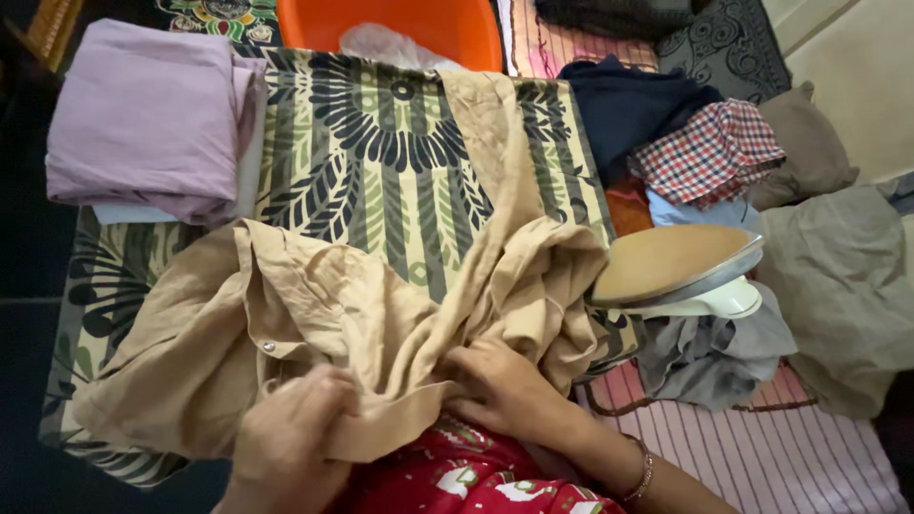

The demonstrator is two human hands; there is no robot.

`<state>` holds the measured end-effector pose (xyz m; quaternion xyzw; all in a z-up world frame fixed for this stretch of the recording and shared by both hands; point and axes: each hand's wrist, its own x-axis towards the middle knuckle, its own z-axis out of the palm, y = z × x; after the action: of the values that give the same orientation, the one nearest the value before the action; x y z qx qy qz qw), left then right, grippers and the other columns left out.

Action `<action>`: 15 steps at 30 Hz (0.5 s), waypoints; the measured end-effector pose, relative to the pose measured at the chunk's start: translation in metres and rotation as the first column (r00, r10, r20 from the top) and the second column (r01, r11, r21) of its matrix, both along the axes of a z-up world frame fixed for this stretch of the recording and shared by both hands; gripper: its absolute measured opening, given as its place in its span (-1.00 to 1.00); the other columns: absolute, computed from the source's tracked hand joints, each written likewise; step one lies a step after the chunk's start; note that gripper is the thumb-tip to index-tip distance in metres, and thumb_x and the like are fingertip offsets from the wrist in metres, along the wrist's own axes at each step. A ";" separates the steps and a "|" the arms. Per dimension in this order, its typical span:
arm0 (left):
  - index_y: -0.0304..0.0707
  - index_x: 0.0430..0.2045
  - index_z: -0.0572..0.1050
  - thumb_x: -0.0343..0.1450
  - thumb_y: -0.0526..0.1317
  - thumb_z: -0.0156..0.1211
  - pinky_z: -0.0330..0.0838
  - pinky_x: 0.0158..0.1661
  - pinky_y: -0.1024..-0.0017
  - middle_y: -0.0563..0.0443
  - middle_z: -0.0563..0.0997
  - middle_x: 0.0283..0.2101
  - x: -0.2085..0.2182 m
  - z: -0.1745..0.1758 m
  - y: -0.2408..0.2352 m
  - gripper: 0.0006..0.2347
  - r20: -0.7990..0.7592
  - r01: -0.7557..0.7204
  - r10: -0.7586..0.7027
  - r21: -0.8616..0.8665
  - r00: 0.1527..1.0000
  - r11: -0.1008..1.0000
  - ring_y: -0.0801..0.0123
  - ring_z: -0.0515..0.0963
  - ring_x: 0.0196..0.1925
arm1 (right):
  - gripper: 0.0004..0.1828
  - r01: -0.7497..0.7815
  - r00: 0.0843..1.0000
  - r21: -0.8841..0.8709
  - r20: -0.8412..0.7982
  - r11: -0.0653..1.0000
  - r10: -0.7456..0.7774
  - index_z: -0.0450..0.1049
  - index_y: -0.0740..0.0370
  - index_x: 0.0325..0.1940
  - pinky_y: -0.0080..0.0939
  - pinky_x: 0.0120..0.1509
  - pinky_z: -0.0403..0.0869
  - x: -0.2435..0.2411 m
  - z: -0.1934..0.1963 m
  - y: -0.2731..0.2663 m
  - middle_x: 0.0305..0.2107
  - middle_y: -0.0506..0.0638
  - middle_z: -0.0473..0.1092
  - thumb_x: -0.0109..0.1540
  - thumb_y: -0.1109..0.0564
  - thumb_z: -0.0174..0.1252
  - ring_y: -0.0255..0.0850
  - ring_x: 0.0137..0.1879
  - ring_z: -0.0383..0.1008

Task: The person irons a tan shirt using an electric iron, smoothing the fabric on a flat surface and ironing the collar, then fastens the buttons on the front of the shirt.

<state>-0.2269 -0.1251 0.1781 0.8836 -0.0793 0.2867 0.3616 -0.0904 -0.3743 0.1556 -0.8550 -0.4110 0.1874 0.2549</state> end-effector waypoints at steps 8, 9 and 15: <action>-0.19 -0.39 0.46 0.07 -0.40 0.33 0.50 -0.27 0.24 -0.08 0.60 -0.37 0.000 0.003 0.019 -0.71 -0.071 -0.194 0.192 -0.021 0.979 0.981 0.05 0.66 -0.29 | -0.48 -0.039 0.990 0.263 -0.122 0.964 0.073 0.48 0.24 0.01 0.02 0.31 0.38 0.007 0.021 -0.011 0.04 0.13 0.44 0.05 0.03 0.46 0.06 0.22 0.44; -0.17 -0.36 0.49 0.08 -0.37 0.37 0.51 -0.31 0.24 -0.08 0.61 -0.41 0.002 0.001 0.013 -0.70 -0.102 -0.200 0.195 -0.038 0.975 0.979 0.07 0.68 -0.34 | -0.39 -0.044 0.995 0.264 -0.074 0.963 0.066 0.44 0.28 0.06 0.05 0.32 0.34 0.002 0.018 -0.003 0.06 0.18 0.40 0.03 0.01 0.48 0.11 0.24 0.39; -0.01 0.20 0.49 0.08 -0.26 0.46 0.56 -0.28 0.22 -0.04 0.67 -0.42 0.007 -0.003 0.008 -0.32 -0.379 -0.061 0.057 0.002 0.924 0.998 0.11 0.71 -0.36 | -0.45 0.035 0.974 0.299 0.205 0.954 -0.100 0.48 0.28 0.10 0.10 0.37 0.37 -0.004 -0.007 0.023 -0.02 0.15 0.49 0.02 0.18 0.35 0.15 0.20 0.45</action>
<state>-0.2196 -0.1172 0.1749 0.9224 0.0200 0.1220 0.3658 -0.0946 -0.3512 0.1485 -0.8366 -0.4302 0.0209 0.3387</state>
